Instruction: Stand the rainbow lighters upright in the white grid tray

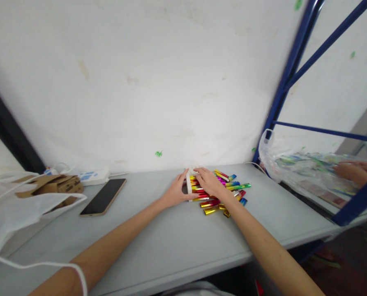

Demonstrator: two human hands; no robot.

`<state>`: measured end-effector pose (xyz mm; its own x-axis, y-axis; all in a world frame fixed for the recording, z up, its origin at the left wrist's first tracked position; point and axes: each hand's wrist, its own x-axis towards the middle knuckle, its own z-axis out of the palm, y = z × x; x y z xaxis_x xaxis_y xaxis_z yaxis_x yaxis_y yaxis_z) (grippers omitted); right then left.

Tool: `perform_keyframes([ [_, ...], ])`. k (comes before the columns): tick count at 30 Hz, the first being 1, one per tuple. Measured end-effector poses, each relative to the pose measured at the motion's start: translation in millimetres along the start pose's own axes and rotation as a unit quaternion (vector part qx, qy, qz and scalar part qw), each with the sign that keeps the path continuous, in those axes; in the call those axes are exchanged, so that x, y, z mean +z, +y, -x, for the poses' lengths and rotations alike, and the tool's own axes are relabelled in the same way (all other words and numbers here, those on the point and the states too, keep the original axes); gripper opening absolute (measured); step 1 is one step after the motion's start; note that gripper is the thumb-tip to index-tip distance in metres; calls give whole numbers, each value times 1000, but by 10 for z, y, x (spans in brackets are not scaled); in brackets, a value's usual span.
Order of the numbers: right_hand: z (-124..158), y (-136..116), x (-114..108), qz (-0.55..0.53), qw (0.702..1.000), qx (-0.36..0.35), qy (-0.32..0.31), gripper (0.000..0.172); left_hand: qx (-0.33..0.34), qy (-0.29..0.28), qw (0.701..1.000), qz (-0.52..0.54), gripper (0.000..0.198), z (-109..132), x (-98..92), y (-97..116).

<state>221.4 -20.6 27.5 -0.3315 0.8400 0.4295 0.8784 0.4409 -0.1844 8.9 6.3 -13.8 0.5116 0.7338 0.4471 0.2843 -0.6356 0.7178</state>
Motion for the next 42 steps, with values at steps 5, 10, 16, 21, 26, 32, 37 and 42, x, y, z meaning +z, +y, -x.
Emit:
perform_keyframes([
  [5, 2, -170, 114, 87, 993, -29, -69, 38, 7, -5, 1000, -6, 121, -12, 0, -46],
  [10, 9, -168, 42, 111, 990, -39, -71, 37, -2, -7, 1000, -11, 122, -15, 0, -20],
  [16, 17, -105, 0, 106, 992, 22, -62, 34, -7, 0, 1000, 4, 122, -3, 16, -18],
  [21, 25, 88, -92, 74, 990, 100, -59, 30, -12, -4, 1000, 1, 123, 10, 19, -16],
  [26, 36, 158, -181, 64, 989, 126, -50, 26, -15, -7, 1000, -5, 122, 16, 15, -19],
  [32, 20, 4, -105, 32, 997, 75, -15, 29, -7, 0, 1000, 9, 121, 12, 25, -24],
  [37, 25, -151, 13, 80, 992, -55, -76, 36, 9, -2, 1000, -4, 120, 0, 21, -47],
  [42, 69, -255, -36, 122, 988, -9, -89, 39, 14, -5, 1000, -7, 121, -7, 34, -110],
])
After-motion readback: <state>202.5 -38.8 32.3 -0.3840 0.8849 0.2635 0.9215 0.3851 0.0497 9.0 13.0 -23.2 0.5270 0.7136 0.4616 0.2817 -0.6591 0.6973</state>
